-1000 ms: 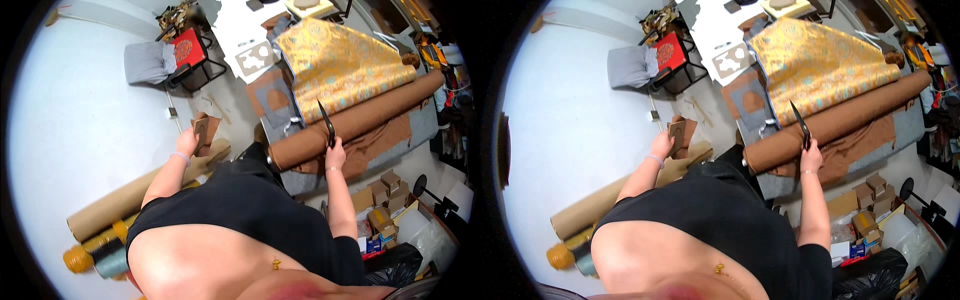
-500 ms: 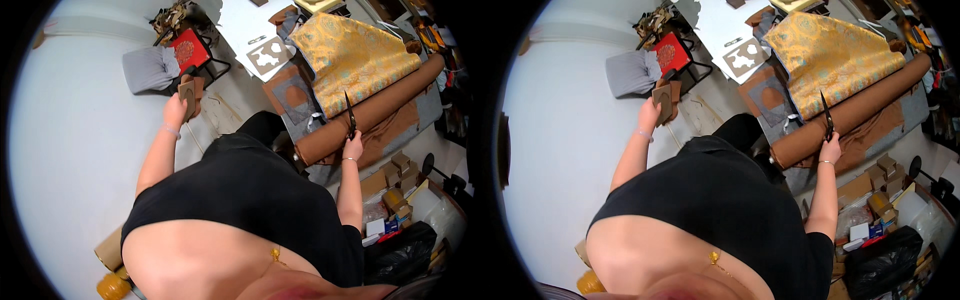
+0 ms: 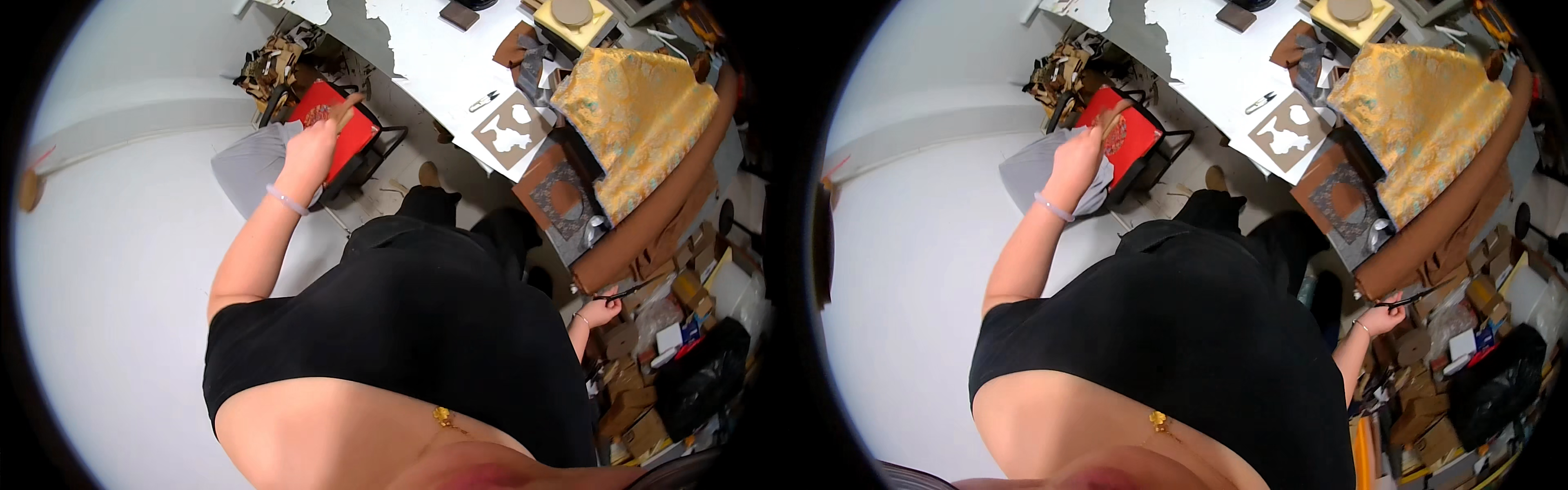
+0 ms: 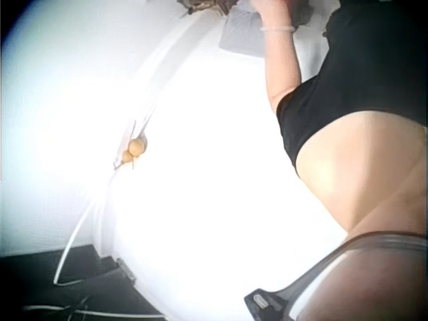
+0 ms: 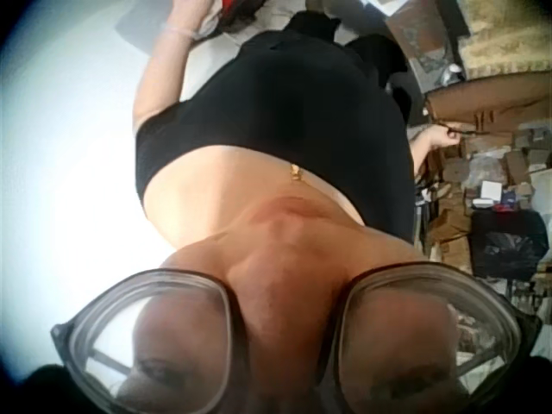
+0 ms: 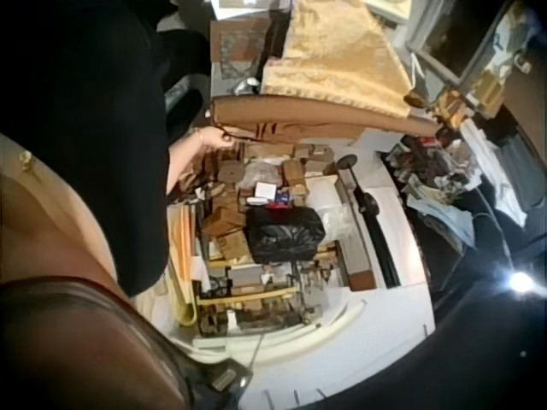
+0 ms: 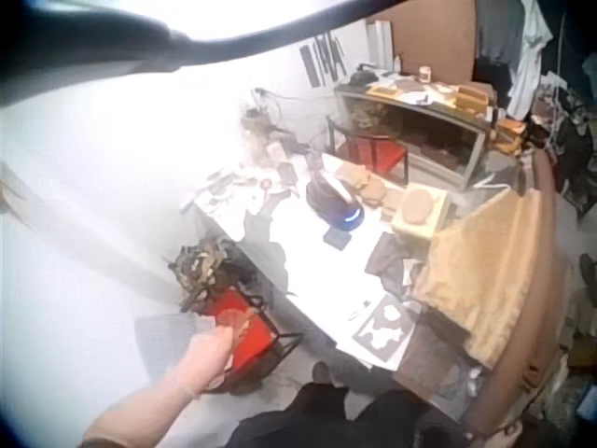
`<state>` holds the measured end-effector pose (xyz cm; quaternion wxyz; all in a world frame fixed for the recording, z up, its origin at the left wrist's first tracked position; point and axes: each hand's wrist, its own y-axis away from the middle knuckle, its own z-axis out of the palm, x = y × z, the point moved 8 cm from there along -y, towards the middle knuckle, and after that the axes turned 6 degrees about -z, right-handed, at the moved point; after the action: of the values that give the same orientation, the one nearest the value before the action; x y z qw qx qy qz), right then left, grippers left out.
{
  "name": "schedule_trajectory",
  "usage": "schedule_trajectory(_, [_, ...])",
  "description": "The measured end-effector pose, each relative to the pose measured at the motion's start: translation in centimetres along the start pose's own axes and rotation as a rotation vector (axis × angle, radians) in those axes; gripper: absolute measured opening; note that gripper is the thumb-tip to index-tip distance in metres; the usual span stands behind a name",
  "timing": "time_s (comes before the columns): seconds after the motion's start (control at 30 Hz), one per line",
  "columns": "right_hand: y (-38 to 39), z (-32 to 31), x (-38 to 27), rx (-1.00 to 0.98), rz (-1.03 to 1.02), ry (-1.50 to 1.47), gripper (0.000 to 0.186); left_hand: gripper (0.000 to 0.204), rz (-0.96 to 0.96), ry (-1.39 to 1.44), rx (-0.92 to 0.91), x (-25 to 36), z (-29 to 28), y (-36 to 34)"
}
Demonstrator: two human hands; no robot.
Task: The person places a circular cardboard template on a brown fabric roll, cuts around it with scissors, and then irons the cut piece on a table. The person handles the template, fabric, scissors, and iron during the process.
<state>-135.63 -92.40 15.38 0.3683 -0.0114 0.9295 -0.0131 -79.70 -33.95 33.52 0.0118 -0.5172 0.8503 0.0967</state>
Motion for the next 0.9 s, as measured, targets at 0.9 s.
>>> schedule_trajectory(0.9, [32.0, 44.6, -36.1, -0.551, -0.081, 0.009, 0.045, 0.029, 0.616, 0.577, -0.371, -9.1, -2.9, -32.3])
